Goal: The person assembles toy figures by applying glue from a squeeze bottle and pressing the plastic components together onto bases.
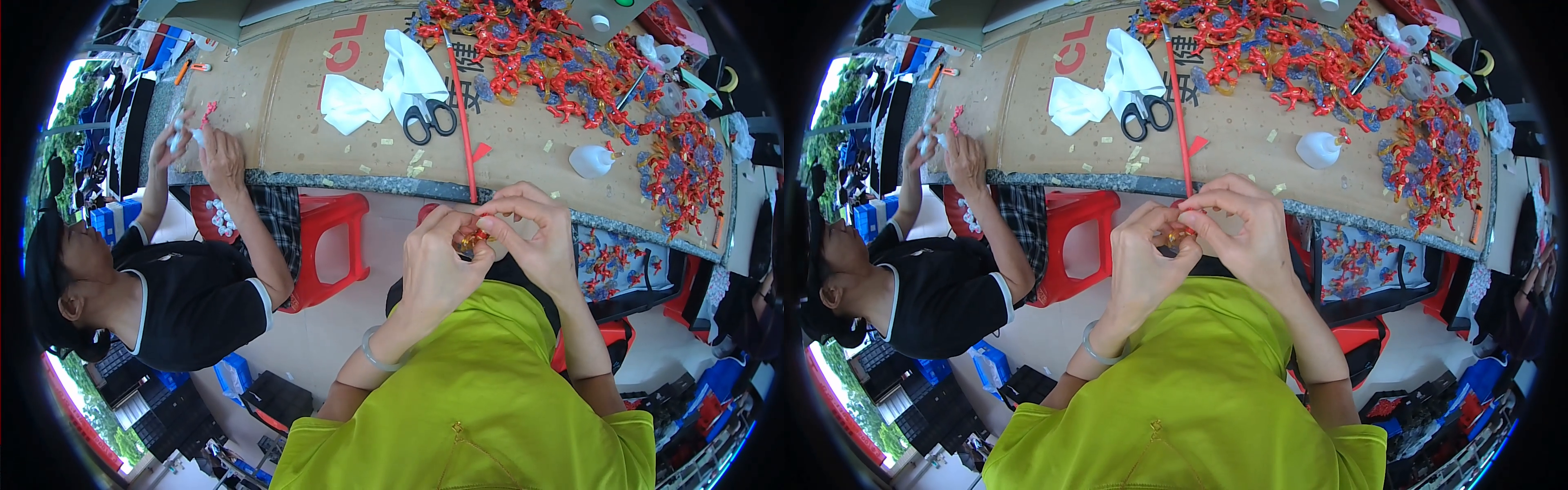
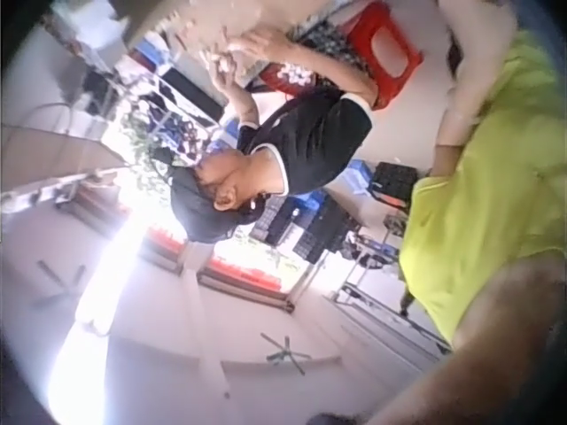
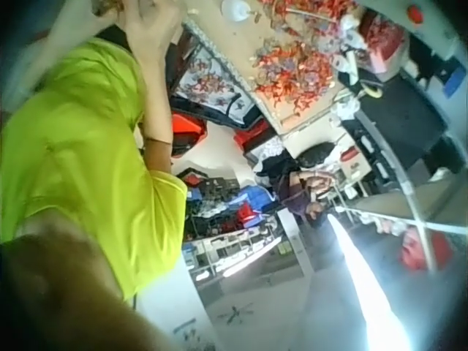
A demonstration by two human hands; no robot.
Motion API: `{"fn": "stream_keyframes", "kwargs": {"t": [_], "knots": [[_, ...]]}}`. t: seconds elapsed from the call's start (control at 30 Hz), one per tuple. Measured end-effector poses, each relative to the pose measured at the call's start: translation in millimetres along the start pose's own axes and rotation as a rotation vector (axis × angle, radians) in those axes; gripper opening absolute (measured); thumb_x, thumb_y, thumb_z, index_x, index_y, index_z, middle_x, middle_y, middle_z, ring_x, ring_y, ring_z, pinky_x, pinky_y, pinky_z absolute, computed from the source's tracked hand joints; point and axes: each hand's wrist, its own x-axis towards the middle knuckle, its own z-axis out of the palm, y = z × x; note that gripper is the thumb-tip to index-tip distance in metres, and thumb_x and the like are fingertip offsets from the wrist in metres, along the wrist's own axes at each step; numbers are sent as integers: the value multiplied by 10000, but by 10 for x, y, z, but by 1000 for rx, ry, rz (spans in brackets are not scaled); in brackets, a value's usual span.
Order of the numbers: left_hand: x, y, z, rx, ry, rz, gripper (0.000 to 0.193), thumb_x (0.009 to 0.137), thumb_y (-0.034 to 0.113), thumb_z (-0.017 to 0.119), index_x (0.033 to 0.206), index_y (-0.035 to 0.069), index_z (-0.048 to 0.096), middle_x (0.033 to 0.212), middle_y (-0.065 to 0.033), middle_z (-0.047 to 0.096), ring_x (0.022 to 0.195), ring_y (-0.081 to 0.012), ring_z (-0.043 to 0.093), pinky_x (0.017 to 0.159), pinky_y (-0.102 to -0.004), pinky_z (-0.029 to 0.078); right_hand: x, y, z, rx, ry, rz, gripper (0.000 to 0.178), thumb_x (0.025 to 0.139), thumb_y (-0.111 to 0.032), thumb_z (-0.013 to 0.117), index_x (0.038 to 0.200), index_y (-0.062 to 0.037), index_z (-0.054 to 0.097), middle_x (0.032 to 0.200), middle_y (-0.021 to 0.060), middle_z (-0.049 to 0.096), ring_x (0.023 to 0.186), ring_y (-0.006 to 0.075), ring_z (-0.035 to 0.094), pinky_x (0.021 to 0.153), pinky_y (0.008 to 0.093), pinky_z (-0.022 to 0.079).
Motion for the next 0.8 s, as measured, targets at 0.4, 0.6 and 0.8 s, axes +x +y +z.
{"fn": "stream_keyframes", "kwargs": {"t": [0.4,0.6,0.8], "knots": [[-19,41,-25,16,-1,-2,156,665,35,679,815,5,652,744,-115,620,617,-272,632,582,-364,502,14,170,-33,238,-72,217,142,813,-118,715,910,-16,735,800,42,642,697,86,520,625,231,387],[-7,-22,-19,-14,-43,11,228,698,36,690,912,-1,620,855,-132,616,751,-272,632,617,-353,504,-6,160,-68,321,-91,263,145,834,-94,698,943,-1,720,832,41,663,744,88,579,681,235,449],[-19,-58,5,-396,-78,-75,454,758,72,731,1143,-3,504,1104,-132,582,1022,-221,602,712,-336,543,-118,135,-78,536,-24,360,150,872,-40,658,999,35,683,907,75,698,820,107,650,763,235,511]]}}
